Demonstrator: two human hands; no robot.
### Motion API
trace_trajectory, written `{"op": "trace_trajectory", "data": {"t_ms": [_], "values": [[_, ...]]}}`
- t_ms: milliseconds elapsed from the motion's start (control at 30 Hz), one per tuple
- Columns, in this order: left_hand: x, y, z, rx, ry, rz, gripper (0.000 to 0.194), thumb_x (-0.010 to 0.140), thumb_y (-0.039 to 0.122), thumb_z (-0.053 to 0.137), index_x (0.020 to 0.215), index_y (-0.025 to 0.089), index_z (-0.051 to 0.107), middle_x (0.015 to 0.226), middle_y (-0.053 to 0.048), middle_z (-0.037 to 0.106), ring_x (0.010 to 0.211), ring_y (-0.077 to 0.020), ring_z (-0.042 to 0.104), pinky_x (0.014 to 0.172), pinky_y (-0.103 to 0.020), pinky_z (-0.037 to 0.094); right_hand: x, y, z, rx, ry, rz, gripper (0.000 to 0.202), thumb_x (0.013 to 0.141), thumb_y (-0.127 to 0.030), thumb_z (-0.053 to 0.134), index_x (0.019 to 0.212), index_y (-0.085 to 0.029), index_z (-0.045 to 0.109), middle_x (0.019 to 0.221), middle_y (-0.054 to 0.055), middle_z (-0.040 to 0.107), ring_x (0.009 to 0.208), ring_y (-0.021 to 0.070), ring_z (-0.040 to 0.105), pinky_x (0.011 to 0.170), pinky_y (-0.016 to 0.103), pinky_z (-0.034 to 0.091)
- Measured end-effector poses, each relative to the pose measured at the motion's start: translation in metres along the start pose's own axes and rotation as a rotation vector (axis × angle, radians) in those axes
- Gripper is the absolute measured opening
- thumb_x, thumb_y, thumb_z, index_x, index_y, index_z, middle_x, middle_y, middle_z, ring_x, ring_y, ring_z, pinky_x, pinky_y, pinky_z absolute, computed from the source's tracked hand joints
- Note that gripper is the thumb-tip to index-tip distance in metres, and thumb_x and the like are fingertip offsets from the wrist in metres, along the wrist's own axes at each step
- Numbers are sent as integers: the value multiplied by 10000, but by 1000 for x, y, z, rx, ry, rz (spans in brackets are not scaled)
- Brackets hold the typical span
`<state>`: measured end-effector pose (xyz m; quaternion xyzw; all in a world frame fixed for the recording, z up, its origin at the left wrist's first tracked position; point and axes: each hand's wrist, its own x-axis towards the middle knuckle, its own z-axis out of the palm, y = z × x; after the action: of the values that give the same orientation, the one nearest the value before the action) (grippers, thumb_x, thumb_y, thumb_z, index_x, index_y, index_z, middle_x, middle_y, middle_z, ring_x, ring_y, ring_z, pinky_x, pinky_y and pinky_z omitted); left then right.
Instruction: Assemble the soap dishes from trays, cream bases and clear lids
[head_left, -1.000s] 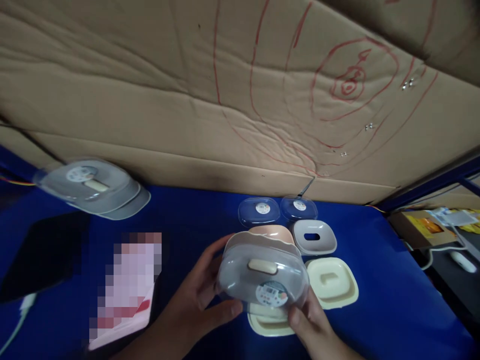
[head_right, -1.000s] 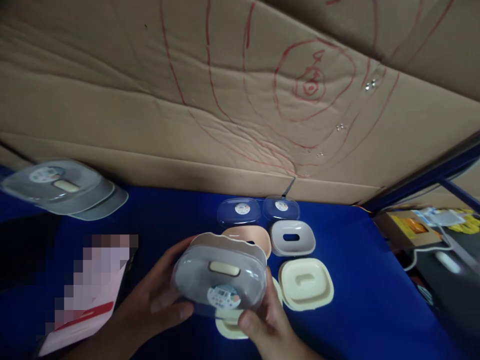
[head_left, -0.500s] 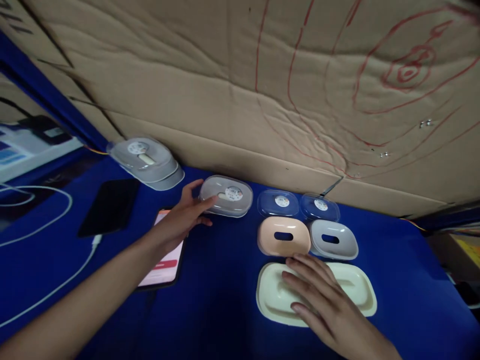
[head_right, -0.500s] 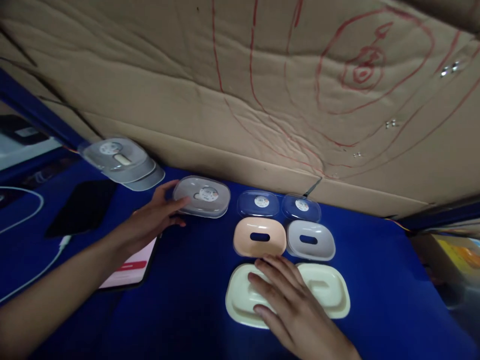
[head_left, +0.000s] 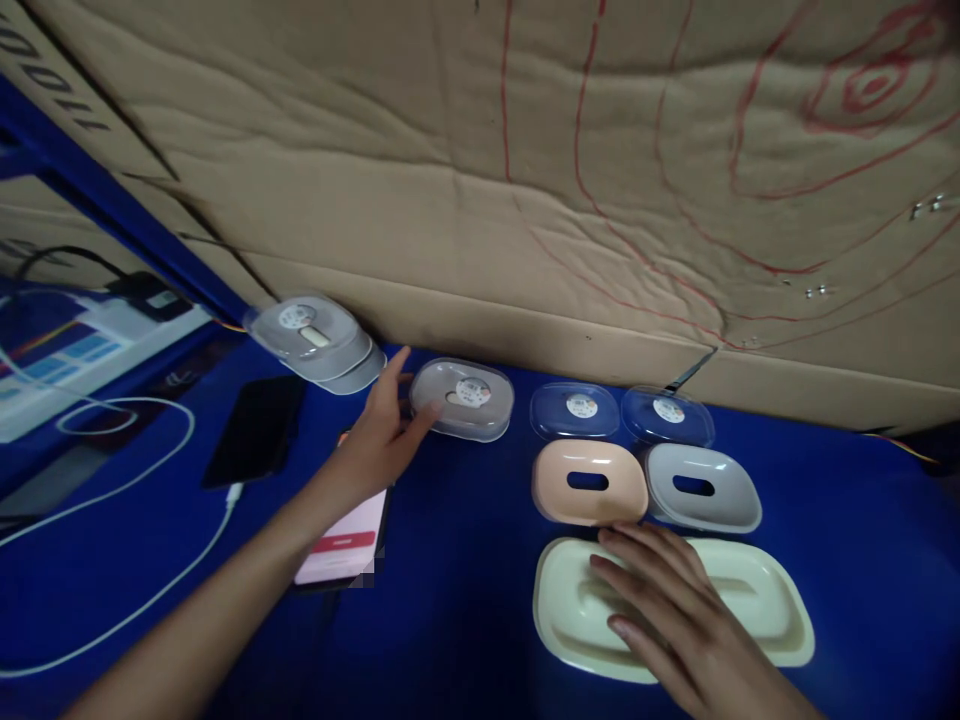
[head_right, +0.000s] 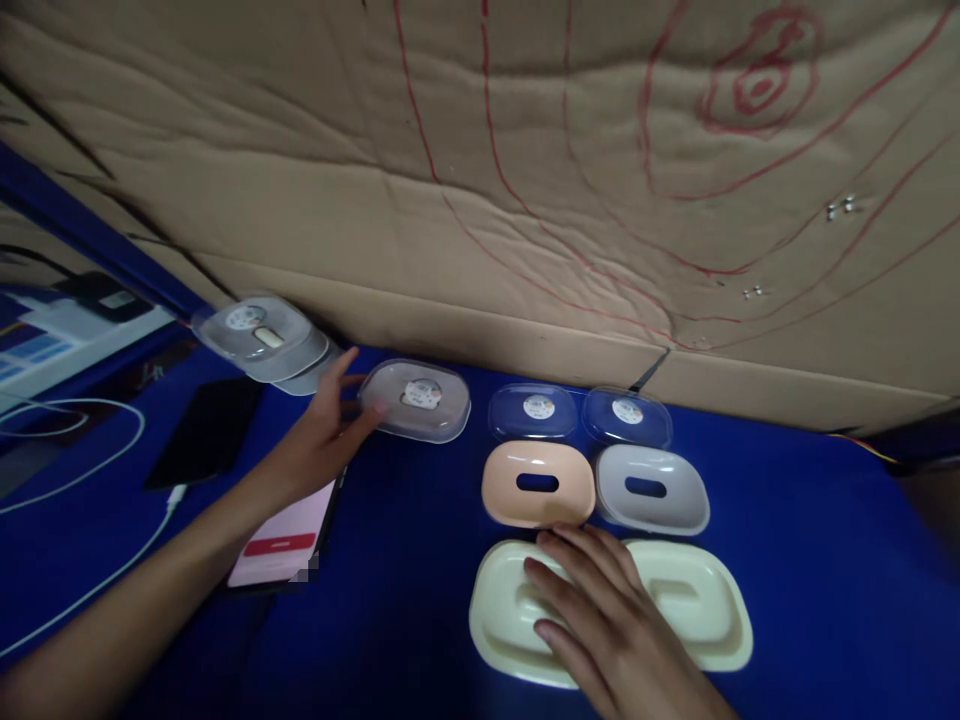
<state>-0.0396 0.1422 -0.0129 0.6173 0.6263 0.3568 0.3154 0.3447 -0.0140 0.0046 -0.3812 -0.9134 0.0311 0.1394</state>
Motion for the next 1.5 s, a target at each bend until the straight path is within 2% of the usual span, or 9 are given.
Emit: {"op": "trace_trajectory", "data": {"t_ms": [167,300,433,633,733,900,1067,1200,1500], "values": [[-9,7,-1,124,6,153,881,979,572,607,1683,231,201,1636,-236,401,1419,-400,555,1130,-608,502,1,0,-2,-57,11,-28,517,1079,-349,589,1578,-233,519,1602,13,582,1485,241,534,1243,432,435],[-47,42,10,314,74,439,516,1039,382,577,1529,266,465,1515,-152,526,1390,-342,578,1134,-542,511,2,2,-2,-36,68,40,443,1091,-293,553,1531,-236,567,1525,23,657,1428,228,583,1232,421,406],[-103,74,28,508,-123,785,318,1016,309,635,1330,262,629,1337,-120,674,1223,-318,664,1110,-570,472,7,4,0,-57,130,170,442,1098,-230,518,1538,-196,544,1521,64,657,1443,253,556,1204,452,374],[-136,70,49,488,-576,984,612,978,496,699,1511,245,534,1590,-132,576,1362,-317,596,1080,-462,489,13,5,5,-90,101,238,482,1095,-199,529,1575,-173,487,1529,95,648,1436,288,540,1153,497,391],[-136,64,56,541,-571,963,485,974,486,724,1361,206,640,1489,-128,662,1310,-338,628,1090,-502,477,14,5,8,-118,148,287,446,1081,-258,600,1519,-187,552,1406,104,721,1302,307,603,1103,511,422],[-130,63,53,597,-508,859,284,890,367,837,1060,188,698,1220,-124,745,1112,-352,702,916,-508,576,12,6,5,-112,223,318,312,1055,-229,649,1365,-228,684,1137,84,760,1093,279,649,1029,499,445],[-124,56,53,530,-353,735,443,885,258,824,1271,204,613,1303,-148,673,1110,-348,715,881,-507,641,9,3,-4,117,367,281,309,1026,-142,664,1323,-221,691,1070,70,728,1002,236,667,989,465,465],[-122,47,58,364,-290,568,641,893,231,802,1440,281,473,1438,-145,557,1166,-342,710,895,-511,668,8,-4,-3,183,309,178,345,1021,-119,671,1348,-230,684,1082,53,755,1004,216,692,1080,489,408],[-118,46,60,197,-432,453,987,840,186,858,1599,377,257,1651,-178,355,1465,-404,519,1125,-626,535,22,-23,6,97,77,54,369,1092,-178,581,1452,-243,630,1336,34,781,1241,191,698,1172,431,330]]}}
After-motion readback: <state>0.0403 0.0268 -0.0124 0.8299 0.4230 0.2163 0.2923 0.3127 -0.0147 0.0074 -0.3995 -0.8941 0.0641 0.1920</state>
